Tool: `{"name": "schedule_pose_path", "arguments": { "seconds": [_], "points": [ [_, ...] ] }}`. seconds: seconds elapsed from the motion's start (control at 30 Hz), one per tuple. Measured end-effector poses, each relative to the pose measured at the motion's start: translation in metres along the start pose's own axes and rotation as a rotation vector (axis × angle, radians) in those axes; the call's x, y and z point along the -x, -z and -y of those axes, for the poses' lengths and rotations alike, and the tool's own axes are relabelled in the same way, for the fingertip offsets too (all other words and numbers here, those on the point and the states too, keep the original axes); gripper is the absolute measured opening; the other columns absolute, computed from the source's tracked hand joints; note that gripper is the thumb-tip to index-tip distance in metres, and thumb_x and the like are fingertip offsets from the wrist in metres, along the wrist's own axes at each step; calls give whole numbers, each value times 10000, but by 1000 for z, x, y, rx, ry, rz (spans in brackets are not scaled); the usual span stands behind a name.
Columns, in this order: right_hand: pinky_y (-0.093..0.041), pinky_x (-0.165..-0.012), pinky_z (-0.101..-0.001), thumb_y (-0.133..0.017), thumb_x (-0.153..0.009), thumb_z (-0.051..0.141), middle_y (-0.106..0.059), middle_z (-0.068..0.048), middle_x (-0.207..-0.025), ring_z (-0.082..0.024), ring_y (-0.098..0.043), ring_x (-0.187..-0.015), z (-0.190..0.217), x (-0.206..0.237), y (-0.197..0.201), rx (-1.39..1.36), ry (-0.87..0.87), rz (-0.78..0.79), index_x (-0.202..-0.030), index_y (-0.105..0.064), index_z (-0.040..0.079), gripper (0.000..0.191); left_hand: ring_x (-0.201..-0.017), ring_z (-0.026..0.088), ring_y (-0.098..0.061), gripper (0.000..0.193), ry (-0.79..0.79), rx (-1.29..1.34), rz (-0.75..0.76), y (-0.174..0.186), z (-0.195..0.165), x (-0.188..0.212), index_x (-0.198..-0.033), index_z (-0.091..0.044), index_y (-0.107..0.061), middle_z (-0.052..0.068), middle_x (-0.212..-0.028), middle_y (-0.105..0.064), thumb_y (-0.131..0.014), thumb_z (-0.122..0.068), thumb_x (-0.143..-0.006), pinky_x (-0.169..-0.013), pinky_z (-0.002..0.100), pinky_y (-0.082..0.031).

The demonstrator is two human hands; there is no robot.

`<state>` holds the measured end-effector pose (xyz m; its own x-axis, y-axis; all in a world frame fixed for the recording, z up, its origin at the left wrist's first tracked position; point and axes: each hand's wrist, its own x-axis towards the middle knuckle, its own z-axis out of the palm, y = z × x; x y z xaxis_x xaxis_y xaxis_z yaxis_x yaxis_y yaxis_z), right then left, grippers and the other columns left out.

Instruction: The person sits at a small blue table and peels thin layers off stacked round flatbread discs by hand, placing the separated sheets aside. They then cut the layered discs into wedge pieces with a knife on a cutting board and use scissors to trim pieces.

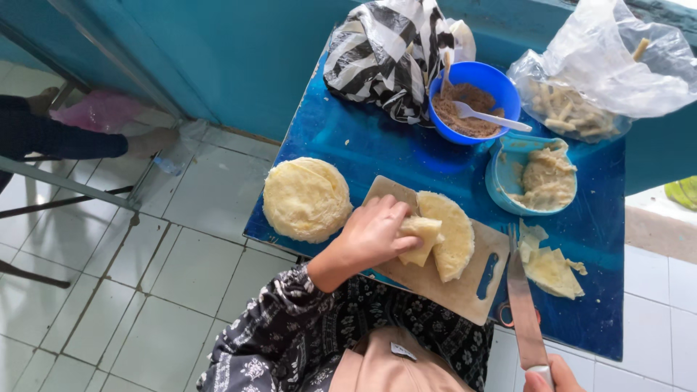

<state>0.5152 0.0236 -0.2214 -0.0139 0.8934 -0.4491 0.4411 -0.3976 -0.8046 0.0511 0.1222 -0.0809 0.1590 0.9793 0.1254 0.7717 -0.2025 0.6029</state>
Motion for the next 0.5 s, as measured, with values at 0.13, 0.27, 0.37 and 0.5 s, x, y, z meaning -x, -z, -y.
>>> {"name": "schedule_pose_path", "arguments": {
  "seconds": [0.13,0.27,0.37,0.5],
  "points": [
    [-451,-549,-309,-675,-874,157,-633,-130,-635,-137,-563,-555,12,-13,-11,-67,157,-17,-1109,-595,-2,295,-1069,359,-609,548,44,41,184,0,10,-12,-1058,-57,-660,146,-1067,-643,-792,-490,-749,-893,463,-500],
    [-449,-523,-313,-696,-846,128,-624,-132,-605,-137,-553,-523,31,-27,-19,-152,234,-22,-1101,-599,-30,316,-1045,358,-631,475,-105,169,214,-4,13,-18,-1012,-56,-668,178,-1045,-647,-807,-426,-748,-885,440,-524],
    [-466,-532,-305,-691,-850,129,-637,-135,-607,-137,-568,-526,36,-33,-15,-119,242,-36,-1097,-595,-29,309,-947,338,-704,496,-54,364,143,3,28,-25,-1062,-30,-604,182,-974,-701,-786,-375,-757,-790,423,-552],
    [-415,-499,-295,-642,-903,151,-603,-139,-557,-154,-534,-477,25,-26,-6,-129,127,8,-1133,-582,2,280,-857,310,-743,452,57,374,-54,29,71,-74,-1083,-18,-577,181,-938,-726,-753,-320,-796,-718,397,-568]
  ]
}}
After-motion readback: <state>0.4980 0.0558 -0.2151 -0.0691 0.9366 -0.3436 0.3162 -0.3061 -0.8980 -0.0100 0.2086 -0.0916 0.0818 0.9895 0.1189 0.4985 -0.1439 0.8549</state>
